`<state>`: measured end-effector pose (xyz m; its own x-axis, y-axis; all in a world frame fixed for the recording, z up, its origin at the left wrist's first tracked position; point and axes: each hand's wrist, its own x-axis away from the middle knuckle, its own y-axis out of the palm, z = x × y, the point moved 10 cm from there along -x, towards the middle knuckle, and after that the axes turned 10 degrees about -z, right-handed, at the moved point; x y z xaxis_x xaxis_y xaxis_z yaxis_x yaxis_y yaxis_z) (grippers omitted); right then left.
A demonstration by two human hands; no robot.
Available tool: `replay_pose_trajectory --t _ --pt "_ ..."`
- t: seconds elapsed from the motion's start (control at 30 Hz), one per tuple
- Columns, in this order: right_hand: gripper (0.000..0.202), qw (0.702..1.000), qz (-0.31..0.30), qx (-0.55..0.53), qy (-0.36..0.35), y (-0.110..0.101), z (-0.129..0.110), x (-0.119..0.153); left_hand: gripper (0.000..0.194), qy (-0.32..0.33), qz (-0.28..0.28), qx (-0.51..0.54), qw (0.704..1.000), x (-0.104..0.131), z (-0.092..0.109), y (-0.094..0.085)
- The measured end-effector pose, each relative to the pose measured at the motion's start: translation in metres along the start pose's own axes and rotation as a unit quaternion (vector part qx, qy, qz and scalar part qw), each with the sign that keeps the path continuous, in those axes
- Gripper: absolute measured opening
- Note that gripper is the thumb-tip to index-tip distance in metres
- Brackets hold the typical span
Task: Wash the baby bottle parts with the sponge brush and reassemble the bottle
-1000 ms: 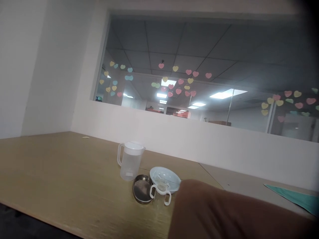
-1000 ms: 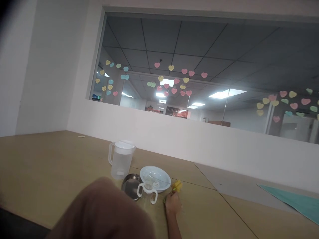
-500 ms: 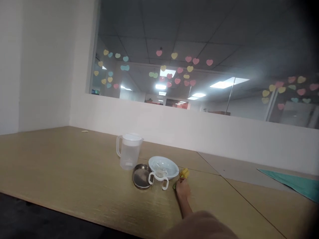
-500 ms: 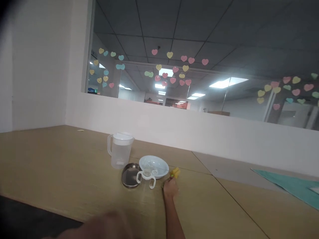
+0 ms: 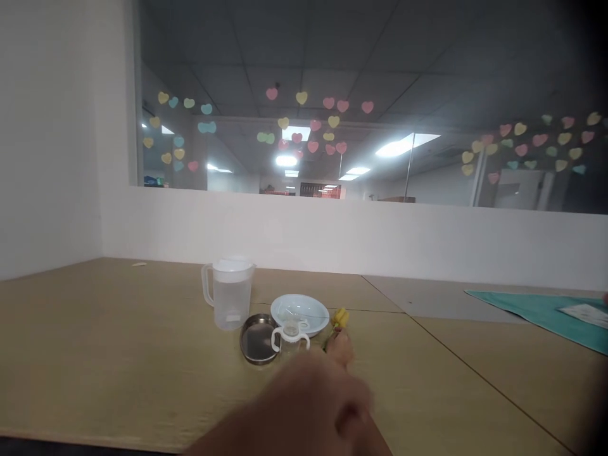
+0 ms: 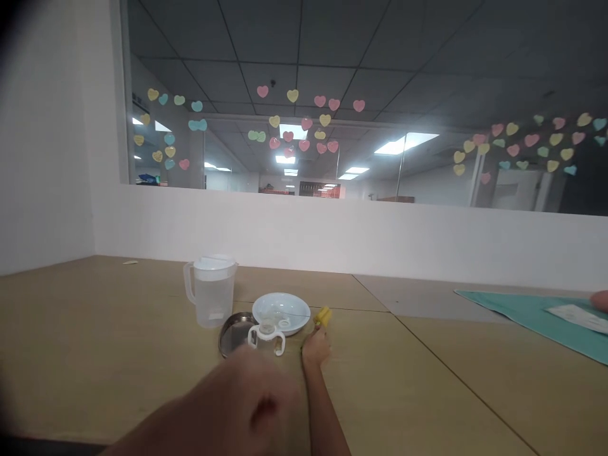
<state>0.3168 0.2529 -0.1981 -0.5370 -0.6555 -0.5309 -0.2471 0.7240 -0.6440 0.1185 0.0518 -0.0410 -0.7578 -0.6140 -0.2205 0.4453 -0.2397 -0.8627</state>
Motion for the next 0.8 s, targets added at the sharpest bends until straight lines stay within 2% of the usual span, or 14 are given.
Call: replay_pose_trajectory --t 0.07,0.13,0.27,0.37,0.43,0.57,0.7,0.8 --pt "0.039 1.000 -0.017 -0.001 -0.003 0.004 0.000 -0.001 0.017 -0.044 0.000 -0.080 0.996 -0.026 -0.037 -0.014" --pt "0.033 0.999 -0.047 -0.003 -0.008 0.011 -0.002 -0.002 0.013 -0.115 0.012 -0.141 0.983 -0.054 -0.090 -0.024" --pt "0.026 0.994 -0.109 0.002 -0.021 0.021 -0.010 -0.003 0.019 -0.195 -0.020 -0.185 0.963 -0.108 -0.187 -0.014" --pt "0.033 0.980 -0.194 0.034 -0.006 0.032 -0.011 -0.001 0.020 -0.237 -0.048 -0.210 0.947 -0.137 -0.233 0.001" --pt "0.041 0.977 -0.213 0.031 0.009 0.030 -0.009 -0.001 0.020 -0.258 -0.067 -0.216 0.939 -0.149 -0.252 0.013" --pt "0.046 0.978 -0.189 -0.026 0.085 0.019 0.007 -0.007 0.020 -0.273 -0.072 -0.212 0.935 -0.159 -0.270 0.023" --pt "0.045 0.978 -0.141 -0.062 0.138 0.007 0.019 -0.015 0.017 -0.263 -0.036 -0.195 0.944 -0.157 -0.273 0.012" --pt "0.049 0.985 -0.050 -0.109 0.126 -0.017 0.012 -0.016 0.016 -0.247 0.007 -0.169 0.954 -0.152 -0.267 -0.002"
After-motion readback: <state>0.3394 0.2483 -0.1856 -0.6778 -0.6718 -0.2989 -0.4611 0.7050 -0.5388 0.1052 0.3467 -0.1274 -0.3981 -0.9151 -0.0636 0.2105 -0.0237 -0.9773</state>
